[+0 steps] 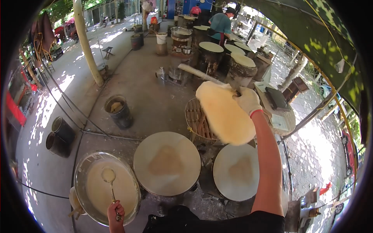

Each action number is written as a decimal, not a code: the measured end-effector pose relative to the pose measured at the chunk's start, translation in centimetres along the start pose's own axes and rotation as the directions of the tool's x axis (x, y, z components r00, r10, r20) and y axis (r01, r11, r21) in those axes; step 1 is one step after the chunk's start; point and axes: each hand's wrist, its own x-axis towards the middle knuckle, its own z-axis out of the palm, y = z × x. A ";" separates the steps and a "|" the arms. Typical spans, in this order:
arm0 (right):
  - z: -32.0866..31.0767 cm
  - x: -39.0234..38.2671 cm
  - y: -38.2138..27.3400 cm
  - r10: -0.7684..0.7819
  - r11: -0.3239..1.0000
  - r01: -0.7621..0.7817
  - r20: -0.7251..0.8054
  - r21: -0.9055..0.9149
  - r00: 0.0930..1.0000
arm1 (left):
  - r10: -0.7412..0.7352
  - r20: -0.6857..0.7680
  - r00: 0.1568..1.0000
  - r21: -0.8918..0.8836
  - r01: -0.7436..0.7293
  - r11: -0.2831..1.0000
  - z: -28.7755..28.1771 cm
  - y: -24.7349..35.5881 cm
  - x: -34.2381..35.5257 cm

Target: The person scoops batter from a large bowl using a ladle and scraper, spreads it thinly across circular hot plates, and peels the cooked thin wrappers off the griddles using a stick to stack them.

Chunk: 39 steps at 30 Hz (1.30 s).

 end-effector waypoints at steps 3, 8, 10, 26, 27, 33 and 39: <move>2.5 -1.3 -2.8 -0.135 0.990 0.137 -0.052 0.021 0.989 | 0.031 -0.062 0.998 -0.033 -0.033 0.999 0.8 -0.2 -0.2; 22.3 -6.1 2.2 -0.008 0.999 0.004 -0.072 -0.045 0.997 | 0.041 -0.127 0.991 -0.061 -0.049 0.997 3.0 -0.9 -0.1; 26.4 -7.8 2.8 0.063 0.998 -0.061 0.100 -0.027 0.993 | 0.029 -0.139 0.990 -0.035 -0.035 0.999 4.0 -1.1 -0.6; 20.6 -31.0 -19.7 -0.359 0.659 0.050 0.255 0.751 0.898 | 0.054 0.074 0.996 -0.061 -0.050 0.997 -1.0 -4.6 -8.3; 20.8 -34.9 -23.2 -0.450 0.447 0.016 0.210 0.894 0.868 | 0.063 0.061 0.996 -0.021 -0.062 0.998 -1.1 -4.8 -9.7; 9.7 -51.7 -39.4 -0.701 0.490 -0.069 0.439 0.869 0.562 | 0.142 0.042 0.989 0.076 -0.144 0.987 -10.2 -7.6 -16.5; 9.6 -61.0 -43.6 -0.961 0.202 -0.305 0.247 0.931 0.120 | 0.185 -0.267 0.946 0.094 -0.165 0.982 -19.6 -10.8 -23.1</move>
